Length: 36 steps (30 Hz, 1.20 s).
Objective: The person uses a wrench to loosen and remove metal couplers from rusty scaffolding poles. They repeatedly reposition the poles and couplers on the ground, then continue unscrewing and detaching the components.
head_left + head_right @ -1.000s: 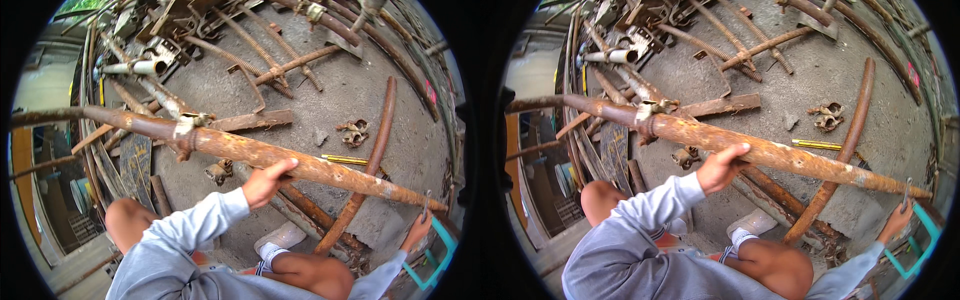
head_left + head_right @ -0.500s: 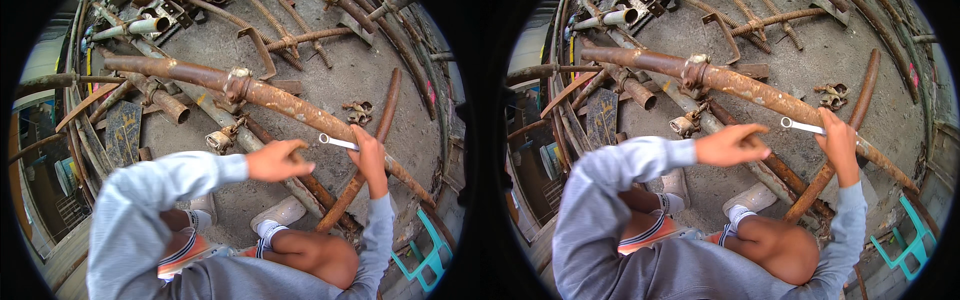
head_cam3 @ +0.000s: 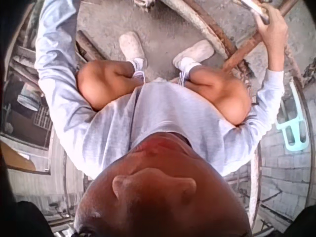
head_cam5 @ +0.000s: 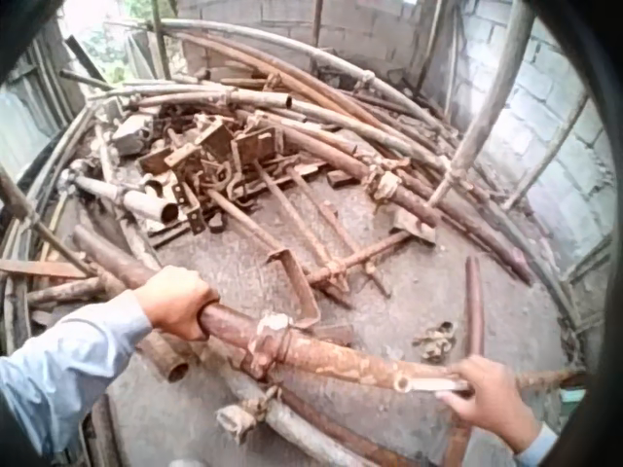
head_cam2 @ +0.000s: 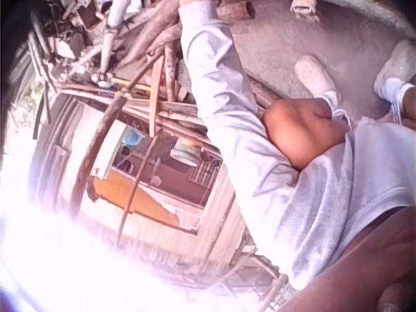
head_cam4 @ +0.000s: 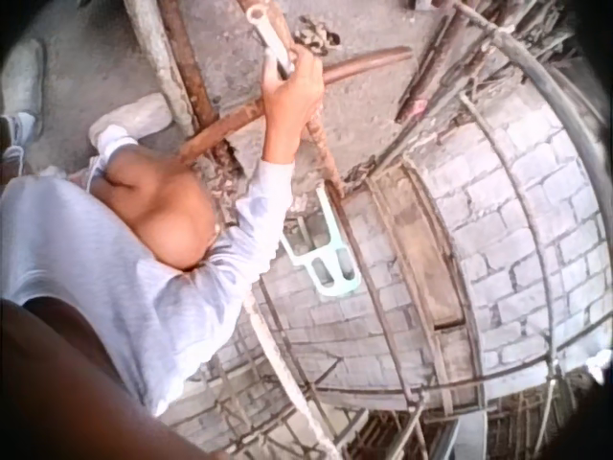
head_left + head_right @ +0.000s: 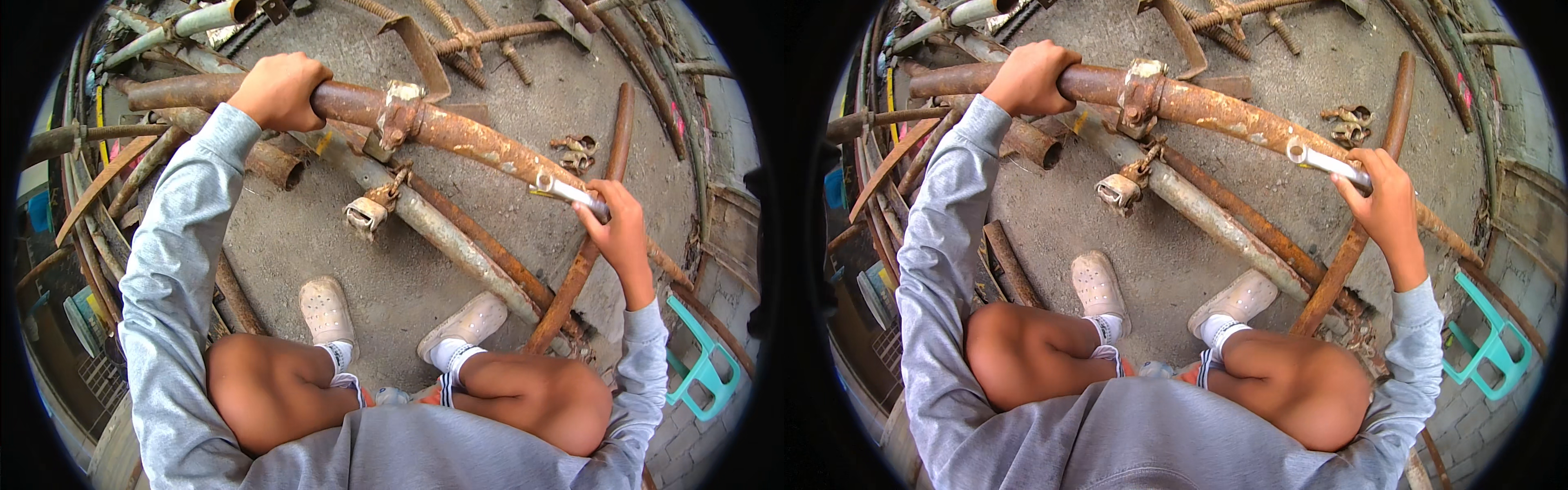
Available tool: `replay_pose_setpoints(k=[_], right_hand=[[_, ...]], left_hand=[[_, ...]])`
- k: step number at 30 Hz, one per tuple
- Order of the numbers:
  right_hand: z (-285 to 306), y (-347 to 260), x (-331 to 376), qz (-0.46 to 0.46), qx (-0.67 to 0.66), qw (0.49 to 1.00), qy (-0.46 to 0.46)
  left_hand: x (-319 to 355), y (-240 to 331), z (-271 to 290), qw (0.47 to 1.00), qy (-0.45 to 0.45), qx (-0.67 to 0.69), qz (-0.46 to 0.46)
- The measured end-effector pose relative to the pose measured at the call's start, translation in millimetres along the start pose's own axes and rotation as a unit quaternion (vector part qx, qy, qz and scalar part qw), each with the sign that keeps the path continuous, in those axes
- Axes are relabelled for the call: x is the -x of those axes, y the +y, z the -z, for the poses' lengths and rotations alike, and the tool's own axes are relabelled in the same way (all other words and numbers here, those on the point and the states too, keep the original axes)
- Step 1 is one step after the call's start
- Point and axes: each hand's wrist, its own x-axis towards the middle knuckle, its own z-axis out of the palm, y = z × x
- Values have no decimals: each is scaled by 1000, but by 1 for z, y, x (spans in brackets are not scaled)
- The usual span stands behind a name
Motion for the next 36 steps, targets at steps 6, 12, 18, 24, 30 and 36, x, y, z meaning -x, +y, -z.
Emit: replay_pose_setpoints(k=[6,12,18,24,30,36], right_hand=[[-14,-124,-33,229,-153,957,89],[-44,-146,-26,185,-190,964,29],[-35,-171,-16,140,-208,967,40],[-40,-182,-17,106,-125,985,61],[-102,-242,2,-68,-282,934,210],[-112,-294,7,-240,-221,911,252]], left_hand=[[-2,-7,5,1000,-17,11,0],[-4,-7,-2,999,33,7,-20],[2,-13,-8,998,51,14,-45],[5,-13,-3,1000,-10,16,-12],[-1,-3,3,1000,-2,23,-9],[0,-4,1,999,-14,29,-1]])
